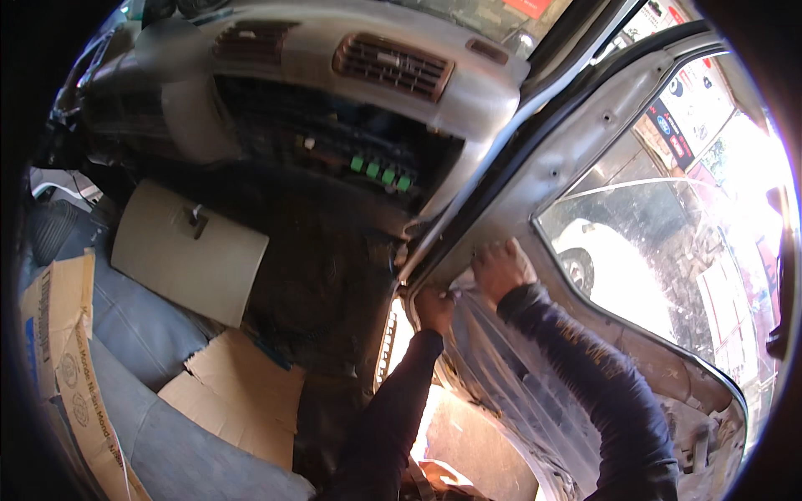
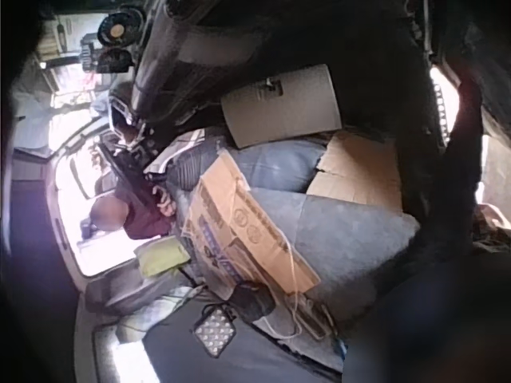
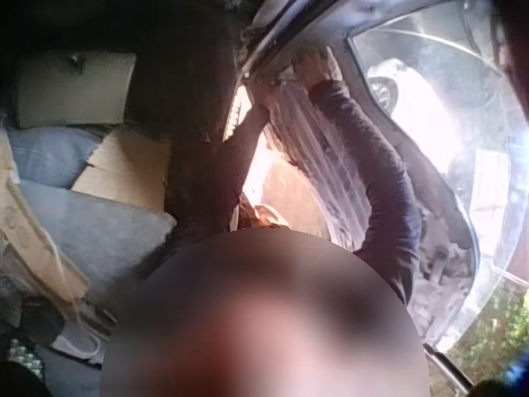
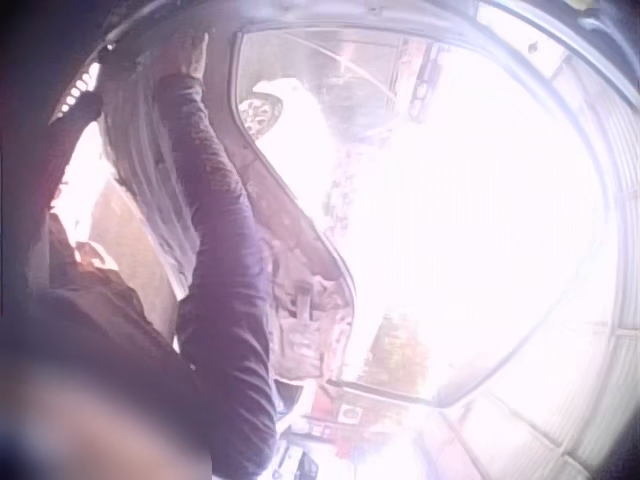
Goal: The person removes the interior door panel, manipulates wiring and connectors behind the door, and then reinstalls the door panel. They use a screwdriver and pliers to disconnect and reconnect wires, then align and snap the panel back into place.
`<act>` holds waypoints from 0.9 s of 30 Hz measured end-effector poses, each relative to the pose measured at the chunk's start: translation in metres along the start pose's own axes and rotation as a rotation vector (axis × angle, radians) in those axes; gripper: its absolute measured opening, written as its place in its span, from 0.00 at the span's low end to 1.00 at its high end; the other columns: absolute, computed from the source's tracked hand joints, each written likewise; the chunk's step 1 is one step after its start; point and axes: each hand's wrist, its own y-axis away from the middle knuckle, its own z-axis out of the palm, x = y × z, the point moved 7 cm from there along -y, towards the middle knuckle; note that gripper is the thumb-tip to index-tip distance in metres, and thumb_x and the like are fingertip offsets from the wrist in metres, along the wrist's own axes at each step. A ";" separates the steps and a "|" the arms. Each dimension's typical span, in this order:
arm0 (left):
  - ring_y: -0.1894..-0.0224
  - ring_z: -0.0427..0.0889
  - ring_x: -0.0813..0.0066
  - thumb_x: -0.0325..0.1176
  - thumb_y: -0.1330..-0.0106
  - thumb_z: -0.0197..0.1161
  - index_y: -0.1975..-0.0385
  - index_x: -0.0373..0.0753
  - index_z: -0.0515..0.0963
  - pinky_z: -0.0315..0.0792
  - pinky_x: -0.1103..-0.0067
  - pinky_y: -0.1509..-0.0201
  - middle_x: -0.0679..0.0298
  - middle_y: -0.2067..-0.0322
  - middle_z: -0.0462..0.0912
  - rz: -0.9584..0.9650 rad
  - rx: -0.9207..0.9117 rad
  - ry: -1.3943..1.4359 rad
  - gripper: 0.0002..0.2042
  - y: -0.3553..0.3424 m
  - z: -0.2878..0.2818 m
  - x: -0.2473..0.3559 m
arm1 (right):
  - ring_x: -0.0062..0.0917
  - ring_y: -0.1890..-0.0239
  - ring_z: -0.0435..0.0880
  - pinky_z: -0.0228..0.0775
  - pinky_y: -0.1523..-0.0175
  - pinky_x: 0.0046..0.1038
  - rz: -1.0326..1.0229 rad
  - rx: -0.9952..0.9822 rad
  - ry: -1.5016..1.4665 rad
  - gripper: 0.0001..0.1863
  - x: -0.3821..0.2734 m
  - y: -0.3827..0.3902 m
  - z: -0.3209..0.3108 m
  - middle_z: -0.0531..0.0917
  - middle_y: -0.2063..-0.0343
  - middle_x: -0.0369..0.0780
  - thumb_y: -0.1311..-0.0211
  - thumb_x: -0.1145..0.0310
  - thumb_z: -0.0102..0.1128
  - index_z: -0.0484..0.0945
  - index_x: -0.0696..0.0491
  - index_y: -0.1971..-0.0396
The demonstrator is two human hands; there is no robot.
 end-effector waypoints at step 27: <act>0.59 0.83 0.42 0.36 0.45 0.68 0.64 0.37 0.83 0.76 0.55 0.54 0.44 0.66 0.84 0.110 -0.104 -0.072 0.12 -0.030 0.024 -0.012 | 0.42 0.62 0.84 0.78 0.54 0.44 -0.278 -0.097 -0.563 0.11 -0.075 0.046 0.126 0.86 0.68 0.44 0.52 0.58 0.65 0.86 0.47 0.70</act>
